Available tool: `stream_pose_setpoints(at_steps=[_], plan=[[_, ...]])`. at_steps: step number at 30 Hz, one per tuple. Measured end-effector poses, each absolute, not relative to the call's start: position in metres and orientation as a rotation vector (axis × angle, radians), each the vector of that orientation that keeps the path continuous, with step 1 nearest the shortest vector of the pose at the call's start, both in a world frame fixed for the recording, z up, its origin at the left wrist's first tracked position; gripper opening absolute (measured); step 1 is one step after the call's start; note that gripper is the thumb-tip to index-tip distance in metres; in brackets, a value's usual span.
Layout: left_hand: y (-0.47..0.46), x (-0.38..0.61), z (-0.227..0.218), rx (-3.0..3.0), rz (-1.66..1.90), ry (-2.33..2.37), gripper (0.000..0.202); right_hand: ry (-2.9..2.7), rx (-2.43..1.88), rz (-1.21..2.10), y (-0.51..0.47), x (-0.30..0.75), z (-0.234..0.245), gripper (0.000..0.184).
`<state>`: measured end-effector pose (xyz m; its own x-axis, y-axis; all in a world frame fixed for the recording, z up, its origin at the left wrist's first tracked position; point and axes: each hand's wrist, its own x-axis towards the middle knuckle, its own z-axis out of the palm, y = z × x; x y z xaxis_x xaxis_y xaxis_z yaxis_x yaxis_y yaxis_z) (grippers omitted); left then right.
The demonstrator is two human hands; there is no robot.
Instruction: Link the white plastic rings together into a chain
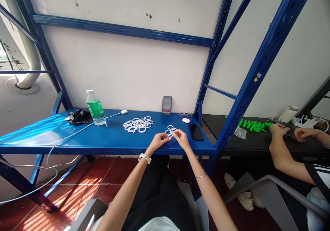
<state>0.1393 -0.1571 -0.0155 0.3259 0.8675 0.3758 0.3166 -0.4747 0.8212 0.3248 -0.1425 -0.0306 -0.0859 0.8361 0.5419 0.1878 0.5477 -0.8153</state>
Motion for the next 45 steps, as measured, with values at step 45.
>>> stream_pose_setpoints(at_steps=[45], plan=[[-0.1541,0.1389,-0.0165,1.925,1.194,1.077,0.051,-1.54,-0.89,0.661,-0.1463,0.3219,-0.0284,0.024]])
